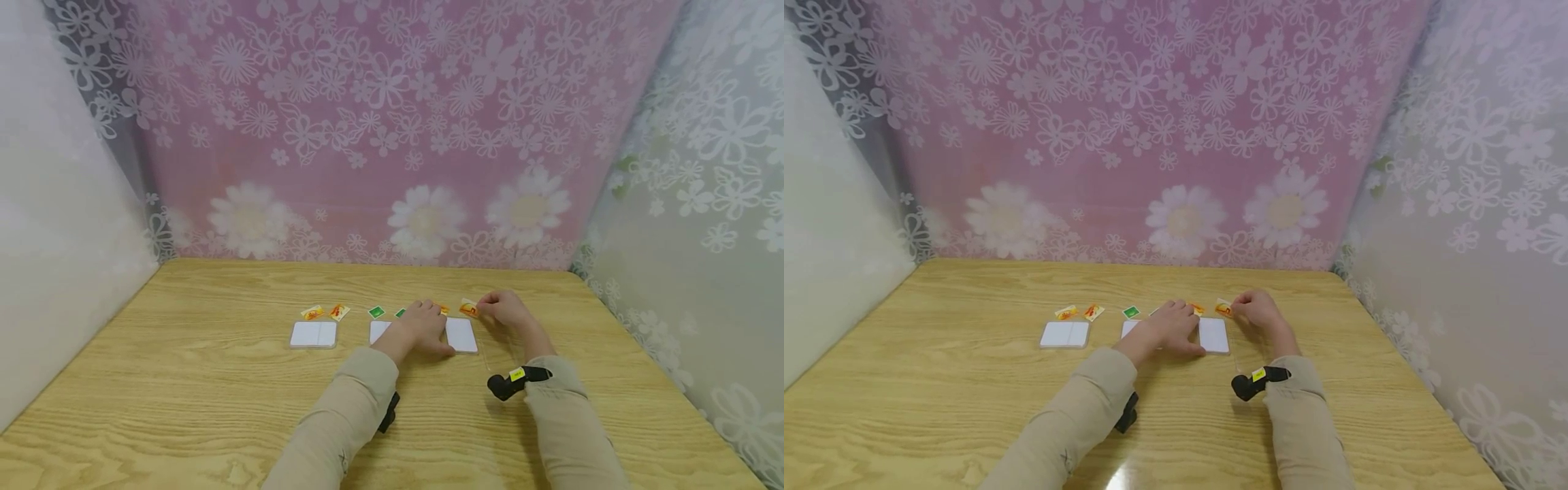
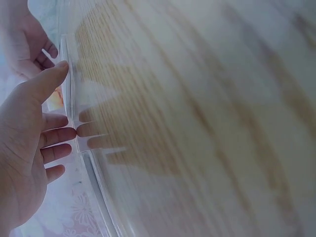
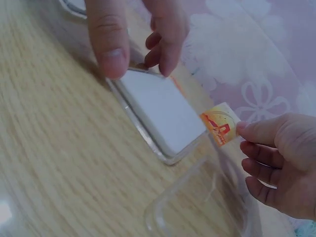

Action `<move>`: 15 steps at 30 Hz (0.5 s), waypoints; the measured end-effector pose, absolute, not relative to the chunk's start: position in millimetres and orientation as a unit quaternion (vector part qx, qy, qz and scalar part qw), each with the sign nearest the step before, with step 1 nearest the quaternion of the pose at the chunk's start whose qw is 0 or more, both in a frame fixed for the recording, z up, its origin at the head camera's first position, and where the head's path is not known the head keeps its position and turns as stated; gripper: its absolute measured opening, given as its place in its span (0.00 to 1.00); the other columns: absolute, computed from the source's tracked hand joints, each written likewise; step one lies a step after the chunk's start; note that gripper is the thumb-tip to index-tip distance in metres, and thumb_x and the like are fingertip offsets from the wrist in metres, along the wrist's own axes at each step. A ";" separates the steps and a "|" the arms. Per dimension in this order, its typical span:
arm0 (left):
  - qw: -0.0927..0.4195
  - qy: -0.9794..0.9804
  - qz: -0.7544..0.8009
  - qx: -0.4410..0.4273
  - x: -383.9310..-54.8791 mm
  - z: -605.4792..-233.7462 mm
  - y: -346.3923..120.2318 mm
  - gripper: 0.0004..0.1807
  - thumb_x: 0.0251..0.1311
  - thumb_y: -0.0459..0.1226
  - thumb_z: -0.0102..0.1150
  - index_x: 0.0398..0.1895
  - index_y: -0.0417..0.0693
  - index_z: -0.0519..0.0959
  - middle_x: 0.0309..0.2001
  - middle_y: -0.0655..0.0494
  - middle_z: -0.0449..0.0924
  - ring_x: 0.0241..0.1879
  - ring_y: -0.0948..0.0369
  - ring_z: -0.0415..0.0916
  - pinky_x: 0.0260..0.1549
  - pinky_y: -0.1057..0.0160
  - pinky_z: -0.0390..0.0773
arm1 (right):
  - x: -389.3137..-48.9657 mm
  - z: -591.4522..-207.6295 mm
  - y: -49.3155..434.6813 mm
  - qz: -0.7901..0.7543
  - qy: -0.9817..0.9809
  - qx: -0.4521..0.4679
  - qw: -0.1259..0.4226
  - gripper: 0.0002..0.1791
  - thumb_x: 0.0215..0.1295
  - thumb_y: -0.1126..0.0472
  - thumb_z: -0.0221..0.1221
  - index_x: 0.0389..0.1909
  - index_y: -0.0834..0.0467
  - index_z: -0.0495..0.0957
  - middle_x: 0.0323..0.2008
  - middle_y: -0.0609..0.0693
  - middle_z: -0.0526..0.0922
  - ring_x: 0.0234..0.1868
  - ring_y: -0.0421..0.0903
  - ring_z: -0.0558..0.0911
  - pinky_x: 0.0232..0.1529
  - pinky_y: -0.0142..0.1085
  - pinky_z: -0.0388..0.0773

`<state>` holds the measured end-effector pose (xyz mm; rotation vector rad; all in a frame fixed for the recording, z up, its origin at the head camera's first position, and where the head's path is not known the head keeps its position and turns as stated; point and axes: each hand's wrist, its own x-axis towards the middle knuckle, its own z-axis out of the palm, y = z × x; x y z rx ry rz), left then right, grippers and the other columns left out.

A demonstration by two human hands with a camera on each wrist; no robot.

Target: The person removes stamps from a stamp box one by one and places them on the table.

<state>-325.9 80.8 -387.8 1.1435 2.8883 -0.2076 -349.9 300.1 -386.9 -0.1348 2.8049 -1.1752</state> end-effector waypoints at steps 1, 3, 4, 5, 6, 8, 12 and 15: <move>0.015 0.928 -0.068 0.367 -326.1 -388.0 81.2 0.38 0.55 0.68 0.44 0.57 0.52 0.73 0.58 0.55 0.68 0.58 0.59 0.62 0.59 0.58 0.59 | -351.4 -388.3 299.6 -0.378 0.924 -0.041 0.042 0.12 0.65 0.61 0.54 0.40 0.67 0.77 0.26 0.52 0.73 0.22 0.43 0.67 0.25 0.36 0.66; 0.016 0.928 -0.068 0.365 -326.3 -388.1 82.0 0.38 0.55 0.68 0.44 0.57 0.52 0.73 0.59 0.55 0.68 0.58 0.59 0.61 0.60 0.58 0.58 | -354.1 -391.2 298.6 -0.366 0.929 -0.037 0.033 0.11 0.65 0.62 0.55 0.38 0.67 0.77 0.25 0.52 0.73 0.22 0.43 0.67 0.25 0.35 0.65; 0.016 0.929 -0.070 0.364 -326.2 -388.1 82.2 0.38 0.55 0.68 0.44 0.57 0.52 0.73 0.59 0.55 0.68 0.58 0.59 0.61 0.60 0.58 0.58 | -355.2 -392.7 298.4 -0.360 0.932 -0.038 0.030 0.10 0.64 0.62 0.55 0.37 0.68 0.78 0.25 0.52 0.74 0.23 0.43 0.68 0.25 0.35 0.66; 0.017 0.929 -0.070 0.363 -326.2 -388.1 82.4 0.38 0.55 0.68 0.44 0.57 0.52 0.73 0.59 0.55 0.68 0.58 0.59 0.61 0.60 0.58 0.58 | -356.3 -394.2 298.0 -0.353 0.934 -0.038 0.028 0.10 0.64 0.63 0.55 0.37 0.67 0.78 0.26 0.52 0.75 0.23 0.43 0.68 0.26 0.35 0.66; 0.017 0.929 -0.071 0.362 -326.1 -388.2 82.6 0.38 0.55 0.68 0.44 0.57 0.52 0.73 0.59 0.55 0.68 0.59 0.59 0.61 0.60 0.59 0.58 | -357.0 -395.4 297.4 -0.347 0.937 -0.039 0.025 0.10 0.64 0.63 0.56 0.36 0.67 0.79 0.27 0.52 0.76 0.25 0.44 0.69 0.27 0.35 0.67; 0.018 0.930 -0.074 0.360 -325.9 -388.5 82.6 0.37 0.55 0.68 0.44 0.57 0.52 0.73 0.59 0.55 0.68 0.59 0.59 0.61 0.60 0.59 0.58 | -358.2 -397.4 296.3 -0.331 0.942 -0.046 0.019 0.10 0.64 0.63 0.56 0.35 0.67 0.79 0.29 0.54 0.78 0.28 0.45 0.71 0.28 0.36 0.68; 0.017 0.930 -0.074 0.361 -325.4 -388.8 82.4 0.37 0.54 0.68 0.44 0.57 0.52 0.73 0.58 0.56 0.68 0.59 0.59 0.61 0.60 0.59 0.58 | -359.5 -398.9 292.7 -0.307 0.950 -0.052 0.011 0.09 0.63 0.63 0.56 0.33 0.66 0.80 0.31 0.55 0.79 0.32 0.48 0.74 0.32 0.38 0.70; 0.016 0.930 -0.072 0.361 -324.7 -387.4 81.5 0.37 0.54 0.68 0.44 0.56 0.52 0.73 0.58 0.56 0.68 0.58 0.59 0.62 0.60 0.59 0.58 | -360.7 -398.5 289.9 -0.293 0.954 -0.055 0.008 0.08 0.62 0.64 0.57 0.30 0.65 0.79 0.29 0.55 0.79 0.32 0.49 0.74 0.34 0.40 0.70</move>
